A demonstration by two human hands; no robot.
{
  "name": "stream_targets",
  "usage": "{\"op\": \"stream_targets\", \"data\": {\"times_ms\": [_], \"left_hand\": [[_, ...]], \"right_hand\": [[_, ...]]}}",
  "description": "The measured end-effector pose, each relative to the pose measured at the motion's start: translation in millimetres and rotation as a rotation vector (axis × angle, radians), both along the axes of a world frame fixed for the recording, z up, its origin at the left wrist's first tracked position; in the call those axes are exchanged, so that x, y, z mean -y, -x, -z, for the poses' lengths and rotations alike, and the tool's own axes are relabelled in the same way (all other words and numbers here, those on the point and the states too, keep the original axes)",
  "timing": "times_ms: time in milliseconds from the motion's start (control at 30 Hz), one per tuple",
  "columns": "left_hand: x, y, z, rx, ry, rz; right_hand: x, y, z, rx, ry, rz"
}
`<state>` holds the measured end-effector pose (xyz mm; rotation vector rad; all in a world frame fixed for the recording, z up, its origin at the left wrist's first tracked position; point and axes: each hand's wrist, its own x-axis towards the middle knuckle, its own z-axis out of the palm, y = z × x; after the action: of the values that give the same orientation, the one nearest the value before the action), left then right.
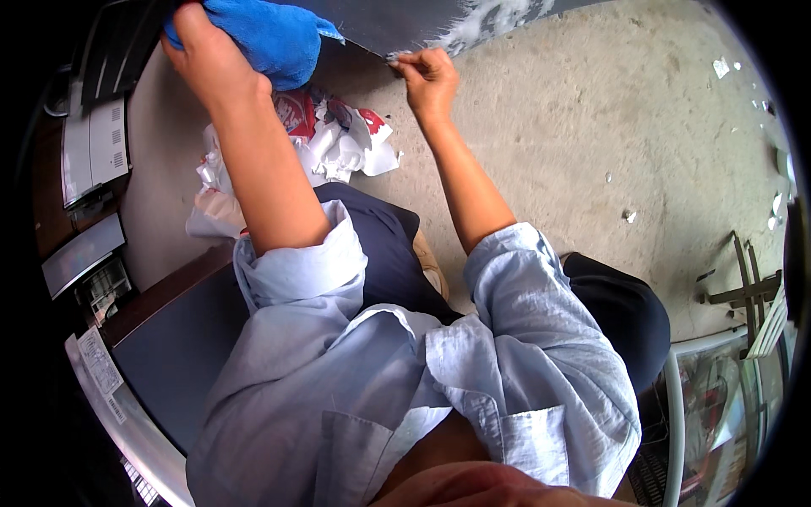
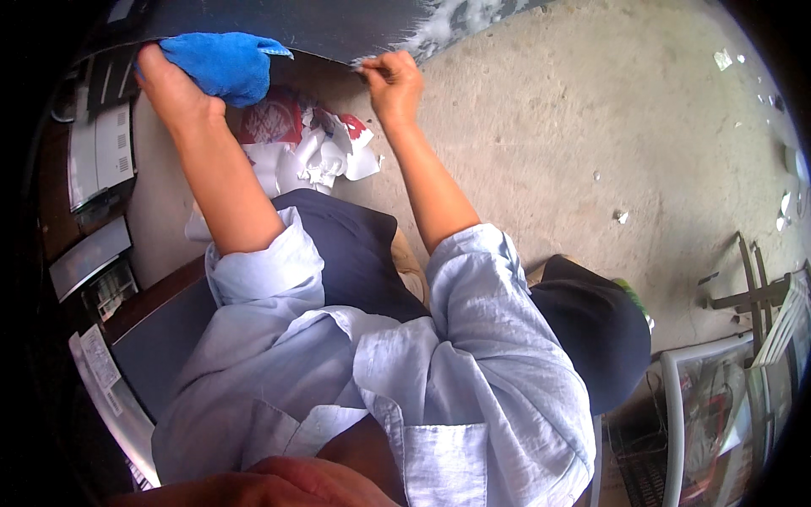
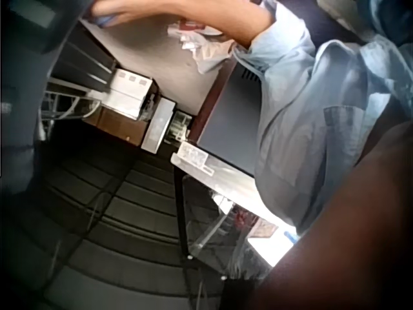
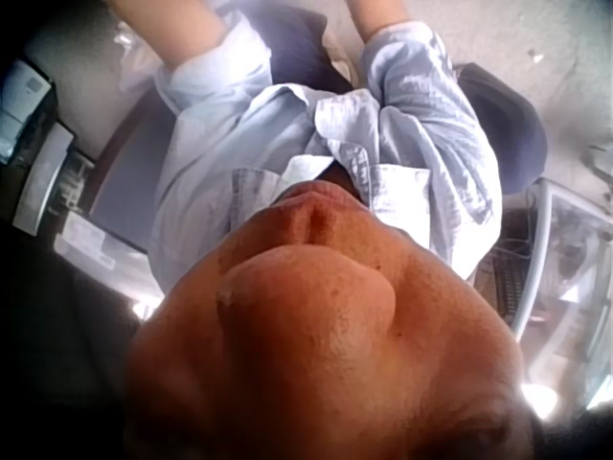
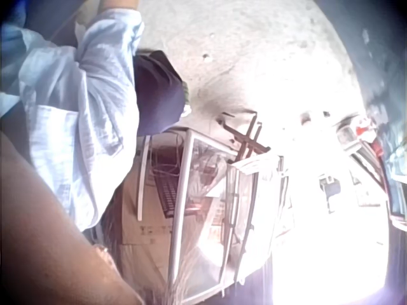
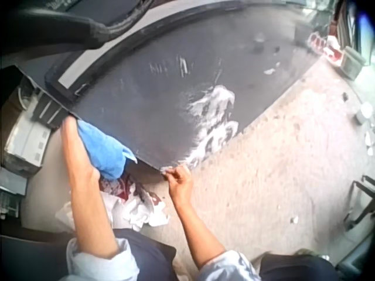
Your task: The person applies a substance and rubs it onto a grey body panel using their fingers, then wipes the area with a blue cloth.
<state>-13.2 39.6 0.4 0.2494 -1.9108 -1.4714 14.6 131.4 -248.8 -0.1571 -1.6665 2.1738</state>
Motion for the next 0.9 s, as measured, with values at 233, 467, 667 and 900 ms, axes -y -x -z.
{"op": "stream_targets", "data": {"times_ms": [233, 467, 667, 900], "left_hand": [[4.6, -1.5, 1.6, 0.005, -0.002, 0.001], [-3.1, -2.7, -4.9, 0.049, -0.035, -0.041], [4.5, -3.2, -1.2, 0.011, -0.017, -0.015], [-2.5, -1.4, -5.4, 0.007, -0.024, -0.027]], "right_hand": [[-0.2, 1.7, -11.0, -0.018, -0.186, -0.056], [1.7, 6.7, 20.8, 0.022, 0.001, -0.075], [-5.7, 15.5, -87.1, -0.248, 0.014, 0.039], [-3.7, 18.3, 8.5, 0.077, 0.201, 0.069]]}}
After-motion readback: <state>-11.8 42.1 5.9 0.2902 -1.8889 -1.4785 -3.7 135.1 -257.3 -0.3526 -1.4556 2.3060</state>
